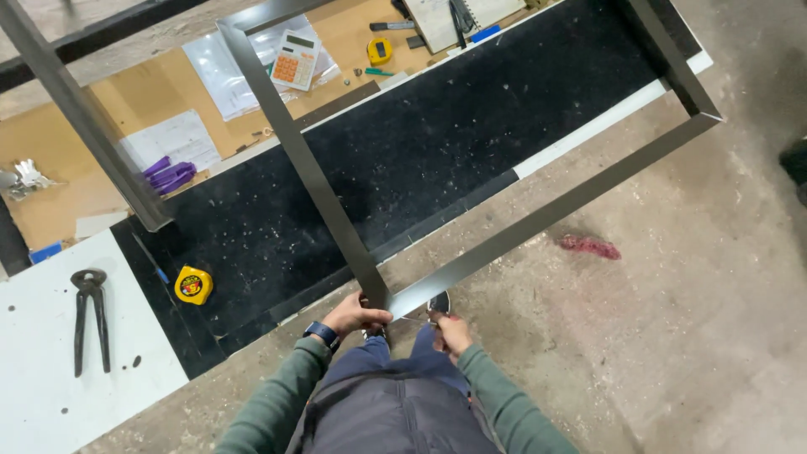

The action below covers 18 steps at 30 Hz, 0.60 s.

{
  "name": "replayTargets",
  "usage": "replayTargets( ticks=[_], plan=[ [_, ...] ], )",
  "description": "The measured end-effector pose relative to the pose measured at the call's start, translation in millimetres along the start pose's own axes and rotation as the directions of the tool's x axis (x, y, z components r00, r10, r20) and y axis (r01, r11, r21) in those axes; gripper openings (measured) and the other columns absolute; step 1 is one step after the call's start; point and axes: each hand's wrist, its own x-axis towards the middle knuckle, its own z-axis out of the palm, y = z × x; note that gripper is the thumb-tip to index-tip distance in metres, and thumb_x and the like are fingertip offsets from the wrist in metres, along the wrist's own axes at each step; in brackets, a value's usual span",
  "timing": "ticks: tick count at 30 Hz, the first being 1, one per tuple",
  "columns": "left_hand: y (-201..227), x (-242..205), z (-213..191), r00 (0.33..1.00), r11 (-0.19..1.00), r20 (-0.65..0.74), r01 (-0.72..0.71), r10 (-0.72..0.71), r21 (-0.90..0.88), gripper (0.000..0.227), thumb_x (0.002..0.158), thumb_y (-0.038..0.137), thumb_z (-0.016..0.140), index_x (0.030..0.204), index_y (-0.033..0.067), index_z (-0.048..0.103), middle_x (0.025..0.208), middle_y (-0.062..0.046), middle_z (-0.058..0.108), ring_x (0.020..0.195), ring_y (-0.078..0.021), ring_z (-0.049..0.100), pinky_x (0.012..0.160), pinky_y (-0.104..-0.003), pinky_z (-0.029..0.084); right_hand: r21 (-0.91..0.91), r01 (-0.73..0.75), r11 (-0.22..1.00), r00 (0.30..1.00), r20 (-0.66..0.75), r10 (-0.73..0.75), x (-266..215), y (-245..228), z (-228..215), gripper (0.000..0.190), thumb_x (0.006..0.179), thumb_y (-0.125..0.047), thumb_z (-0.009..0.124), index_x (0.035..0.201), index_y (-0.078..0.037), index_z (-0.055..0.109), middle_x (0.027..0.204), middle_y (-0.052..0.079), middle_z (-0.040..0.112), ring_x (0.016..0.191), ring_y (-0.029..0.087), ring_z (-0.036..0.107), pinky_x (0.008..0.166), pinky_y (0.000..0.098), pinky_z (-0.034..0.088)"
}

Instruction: The person assembles a black metal frame on a workbench. They use a red-handled screwdriver to tighten screws at the joints of the frame. The person repeatedly positions the metal bars, aligns them, and secures them with the screwdriver. They also handle small metal fasteners and adjust the frame's position on the table.

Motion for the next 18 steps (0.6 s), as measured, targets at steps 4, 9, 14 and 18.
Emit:
replayTargets(
  ticks=[4,9,14,18],
  plan=[
    [1,-7,1,0.995,0.990,-0.058,-0.068,0.075,0.125,0.048,0.072,0.015,0.092,0.110,0.0033,0.065,0.090,-0.003,0.069,0.068,-0.0105,0.066,0.059,-0.026,0.053,-0.003,-0.349,0.937,0.916,0.212,0.342,3,-14,-10,0.039,0.094,-0.033,0.071,0.065,-0.014,0.053,0.046,-0.006,0.034,0.033,0.009,0.029,0.034,0.0304,0.025],
    [-12,-5,-3,0.999,0.997,-0.009,-0.040,0.040,0.066,0.054,0.069,0.016,0.091,0.114,0.0032,0.064,0.085,-0.003,0.069,0.066,-0.0112,0.064,0.057,-0.027,0.052,-0.146,0.009,0.989,0.996,-0.082,-0.021,-12,16,4,0.038,0.095,-0.038,0.068,0.070,-0.010,0.063,0.049,-0.002,0.049,0.038,0.012,0.044,0.039,0.0334,0.035],
    [-31,17,-12,0.998,0.999,-0.062,-0.016,0.017,0.030,0.054,0.069,0.014,0.090,0.115,0.0026,0.066,0.080,-0.006,0.068,0.062,-0.0137,0.063,0.056,-0.028,0.051,-0.146,0.447,0.882,0.894,0.052,-0.445,-28,14,-9,0.036,0.103,-0.032,0.067,0.080,-0.005,0.063,0.060,0.002,0.057,0.049,0.012,0.052,0.046,0.0328,0.042],
    [-80,58,-50,0.991,0.998,-0.135,0.018,-0.008,0.068,0.049,0.070,0.015,0.092,0.109,-0.0023,0.067,0.077,-0.011,0.069,0.062,-0.0188,0.062,0.056,-0.032,0.048,-0.088,0.356,0.930,0.933,0.086,-0.349,-34,-7,-45,0.033,0.102,-0.033,0.064,0.088,-0.003,0.066,0.061,0.005,0.062,0.051,0.015,0.060,0.049,0.0305,0.048]
  ],
)
